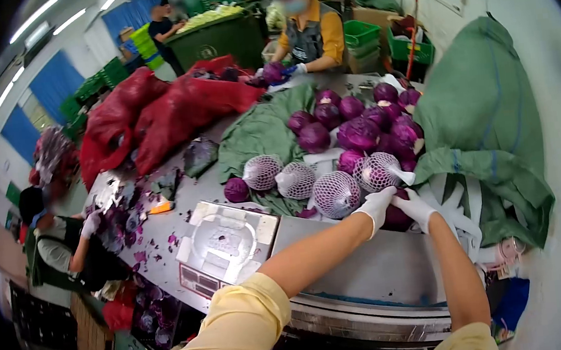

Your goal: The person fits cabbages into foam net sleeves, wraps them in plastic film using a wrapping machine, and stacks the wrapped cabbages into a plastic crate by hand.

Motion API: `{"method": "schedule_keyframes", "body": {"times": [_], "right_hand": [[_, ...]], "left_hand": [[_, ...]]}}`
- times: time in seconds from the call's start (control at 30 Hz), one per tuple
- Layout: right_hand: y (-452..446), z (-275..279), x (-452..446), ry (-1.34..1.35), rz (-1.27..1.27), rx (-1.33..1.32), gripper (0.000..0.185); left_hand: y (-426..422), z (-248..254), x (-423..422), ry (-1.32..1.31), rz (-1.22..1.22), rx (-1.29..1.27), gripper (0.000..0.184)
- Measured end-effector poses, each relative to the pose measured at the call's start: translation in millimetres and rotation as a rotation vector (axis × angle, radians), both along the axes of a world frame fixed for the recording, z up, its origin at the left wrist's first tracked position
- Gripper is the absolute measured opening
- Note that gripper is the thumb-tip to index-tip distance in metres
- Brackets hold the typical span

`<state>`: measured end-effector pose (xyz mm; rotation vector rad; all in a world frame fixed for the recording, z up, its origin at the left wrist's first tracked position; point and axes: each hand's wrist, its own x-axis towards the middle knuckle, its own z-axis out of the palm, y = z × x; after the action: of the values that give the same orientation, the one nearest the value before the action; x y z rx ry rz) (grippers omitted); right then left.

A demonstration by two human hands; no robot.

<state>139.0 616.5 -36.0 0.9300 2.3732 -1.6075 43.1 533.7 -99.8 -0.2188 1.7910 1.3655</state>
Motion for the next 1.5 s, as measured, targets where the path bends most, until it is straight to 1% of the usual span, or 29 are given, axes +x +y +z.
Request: {"method": "schedule_keyframes", "body": {"times": [0.07,0.13,0.17,0.2,0.27,0.3,0.37,0.4,0.47,0.5,0.57,0.63,0.67,0.7,0.73,0.8,0.83,0.87,0.93,1.0,1.07,1.1,1.17,1.23,1.27,1.33,1.4,1.47,1.5], "right_hand": [[-17.4,61.7,21.5,0.197,0.042,-0.178,0.068],[-21.4,97.4,47.6,0.417,0.024,-0.141,0.068],[-26.8,120.5,64.0,0.518,0.035,-0.159,0.067],[-46.5,152.9,82.0,0.504,-0.120,-0.295,0.062],[-69.2,143.8,95.3,0.882,-0.016,-0.514,0.060],[-78.3,130.1,97.2,0.887,-0.060,-0.525,0.058],[-96.5,100.7,95.0,0.863,-0.125,-0.584,0.055],[-105.6,86.1,93.9,0.852,-0.159,-0.613,0.055],[-102.3,59.0,95.7,0.650,-0.178,-0.667,0.055],[-99.4,47.2,95.9,0.641,-0.181,-0.673,0.055],[-105.8,36.4,106.6,0.425,-0.145,-0.661,0.054],[-107.9,31.9,108.7,0.424,-0.078,-0.528,0.054],[-117.9,51.0,114.3,0.448,0.018,-0.371,0.051],[-122.6,53.8,116.9,0.456,0.024,-0.361,0.048],[-118.3,45.6,118.1,0.437,0.069,-0.360,0.045],[-127.3,66.3,126.5,0.393,0.149,-0.154,0.045],[-121.0,63.9,126.4,0.431,0.185,-0.103,0.044],[-112.0,61.5,124.2,0.467,0.231,-0.052,0.044],[-84.4,66.7,108.1,0.339,0.167,0.087,0.040],[-57.8,56.7,83.0,0.434,0.105,0.398,0.034],[-39.6,67.2,65.6,0.163,0.119,0.701,0.037],[-34.3,71.5,63.2,0.160,0.103,0.704,0.037],[-29.7,87.5,56.8,-0.204,0.046,0.910,0.041],[-6.0,48.9,57.7,-0.284,0.123,1.000,0.042],[-0.7,41.8,57.6,-0.293,0.142,1.062,0.036],[8.8,27.5,59.6,-0.311,0.174,1.188,0.026],[7.1,38.3,66.8,-0.140,0.125,1.316,0.020],[-13.2,71.7,73.1,-0.235,0.144,1.176,0.024],[-3.3,61.8,77.0,-0.232,0.175,1.102,0.025]], "left_hand": [[-33.7,72.0,24.5,0.072,0.011,0.173,0.091],[-88.4,159.3,62.7,0.291,0.068,0.327,0.078],[-109.7,164.1,58.6,0.379,-0.052,0.576,0.075],[-136.4,205.3,66.6,0.249,-0.025,0.600,0.073],[-127.0,176.9,40.8,0.840,0.220,0.827,0.062],[-119.7,176.7,47.3,0.876,0.199,0.879,0.059],[-127.8,170.3,72.1,0.641,-0.051,0.576,0.050],[-129.7,157.6,85.1,0.572,0.120,0.732,0.045],[-144.6,130.5,97.9,0.289,0.187,0.621,0.042],[-149.4,122.5,102.6,0.282,0.190,0.612,0.042],[-165.6,107.0,126.3,0.064,0.334,0.674,0.034],[-177.2,94.1,137.2,0.183,0.325,0.714,0.038],[-186.6,94.8,142.5,0.191,0.285,0.694,0.040],[-199.7,106.4,141.9,0.185,0.133,0.764,0.044],[-201.4,83.8,133.4,0.331,0.128,0.674,0.042],[-214.2,110.7,125.0,0.381,0.004,0.358,0.041],[-211.6,88.5,108.4,0.584,0.026,0.334,0.039],[-210.4,96.9,106.9,0.564,0.097,0.596,0.037],[-202.9,113.6,97.4,0.517,-0.090,0.701,0.037],[-198.8,116.9,97.1,0.118,-0.281,0.577,0.036],[-195.9,128.0,108.3,0.198,-0.320,0.650,0.037],[-193.7,121.7,107.9,0.183,-0.295,0.654,0.035],[-192.2,119.8,109.4,0.181,-0.279,0.652,0.034],[-195.2,123.0,110.6,0.198,-0.227,0.600,0.031],[-195.2,123.3,110.1,0.175,-0.193,0.534,0.031],[-195.9,111.7,106.0,0.536,-0.240,0.538,0.030],[-198.4,123.5,106.3,0.475,-0.196,0.563,0.026],[-201.6,126.1,103.3,0.470,-0.229,0.549,0.029],[-200.9,126.6,105.6,0.456,-0.174,0.589,0.027]]}}
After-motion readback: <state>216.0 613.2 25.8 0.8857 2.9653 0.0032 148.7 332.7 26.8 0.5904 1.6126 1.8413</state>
